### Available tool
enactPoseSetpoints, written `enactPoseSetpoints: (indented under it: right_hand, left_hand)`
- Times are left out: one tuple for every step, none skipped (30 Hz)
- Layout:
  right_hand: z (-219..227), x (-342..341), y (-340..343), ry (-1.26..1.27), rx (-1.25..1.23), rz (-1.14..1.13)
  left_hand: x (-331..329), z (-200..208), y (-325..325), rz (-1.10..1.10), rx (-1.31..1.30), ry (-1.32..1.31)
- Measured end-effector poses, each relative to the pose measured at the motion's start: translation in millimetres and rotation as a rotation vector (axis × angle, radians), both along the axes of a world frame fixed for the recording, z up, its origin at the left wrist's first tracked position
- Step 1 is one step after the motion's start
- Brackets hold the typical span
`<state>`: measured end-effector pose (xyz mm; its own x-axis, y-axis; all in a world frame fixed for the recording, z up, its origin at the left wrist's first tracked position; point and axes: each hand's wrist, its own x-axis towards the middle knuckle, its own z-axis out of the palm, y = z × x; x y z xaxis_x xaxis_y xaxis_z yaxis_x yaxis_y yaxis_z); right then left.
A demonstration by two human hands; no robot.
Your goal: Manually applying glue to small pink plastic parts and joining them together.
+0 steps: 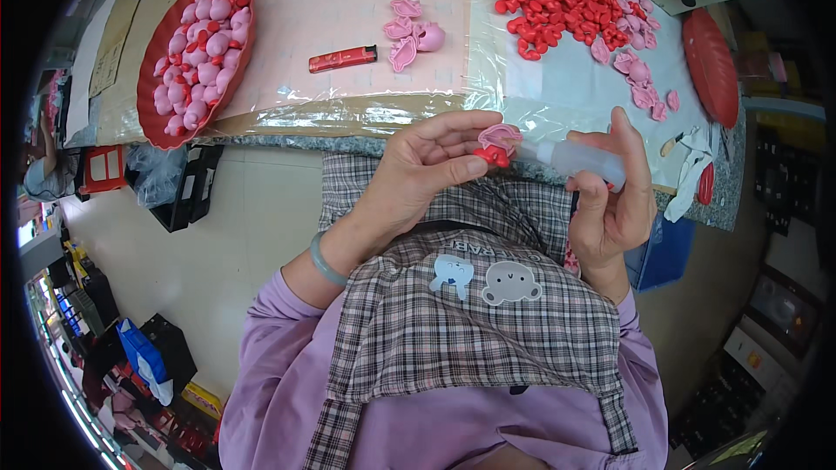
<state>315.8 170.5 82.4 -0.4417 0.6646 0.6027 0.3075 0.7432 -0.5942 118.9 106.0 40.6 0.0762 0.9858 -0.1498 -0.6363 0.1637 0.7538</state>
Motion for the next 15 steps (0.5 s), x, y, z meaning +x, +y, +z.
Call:
enactPoseSetpoints:
  right_hand:
    - [0.1,0.0,0.1,0.0,0.0,-0.001]
    - [0.3,-0.2,0.1,-0.01,0.002,-0.006]
    - [0.4,-0.3,0.1,-0.019,0.004,-0.012]
    - [0.4,-0.3,0.1,-0.019,0.003,-0.012]
    - [0.4,-0.5,0.0,-0.024,0.003,-0.013]
    - [0.4,-0.6,-0.1,-0.028,0.003,-0.015]
    - [0.8,-0.7,-0.3,-0.028,0.003,-0.015]
    - [1.6,-0.9,-0.5,-0.04,0.002,-0.016]
    - [2.1,-0.9,-0.8,-0.052,0.002,-0.017]
    - [2.3,-0.5,-1.6,-0.052,0.002,-0.017]
    - [2.6,0.1,-2.9,-0.046,-0.034,-0.014]
    - [2.9,0.6,-3.8,-0.041,-0.07,-0.011]
    - [3.4,0.6,-4.2,-0.041,-0.07,-0.011]
    - [4.3,0.3,-4.5,-0.049,-0.074,-0.01]
    - [4.8,0.0,-4.6,-0.057,-0.077,-0.008]
  left_hand:
    - [0.0,-0.1,0.0,-0.002,-0.005,-0.007]
    - [0.0,-0.5,-0.2,-0.002,-0.006,-0.007]
    - [0.0,-0.9,-0.3,-0.002,-0.008,-0.004]
    - [0.0,-1.2,-0.3,-0.002,-0.011,-0.002]
    - [-0.2,-1.2,-0.5,-0.001,-0.011,-0.002]
    - [-0.4,-1.3,-0.7,-0.005,-0.02,0.011]
    - [-0.5,-1.3,-0.9,-0.008,-0.029,0.023]
    - [-0.6,-1.6,-0.9,-0.008,-0.029,0.023]
    - [-0.7,-2.0,-0.9,-0.01,-0.028,0.03]
    - [-0.7,-2.3,-0.9,-0.011,-0.028,0.037]
    - [-0.6,-2.1,-0.8,-0.012,-0.028,0.037]
    - [-0.3,-1.8,-0.6,-0.012,-0.029,0.043]
    - [-0.2,-1.6,-0.5,-0.012,-0.031,0.049]
    - [-0.3,-1.9,-0.6,-0.012,-0.031,0.049]
    - [-0.4,-2.4,-0.9,-0.013,-0.033,0.053]
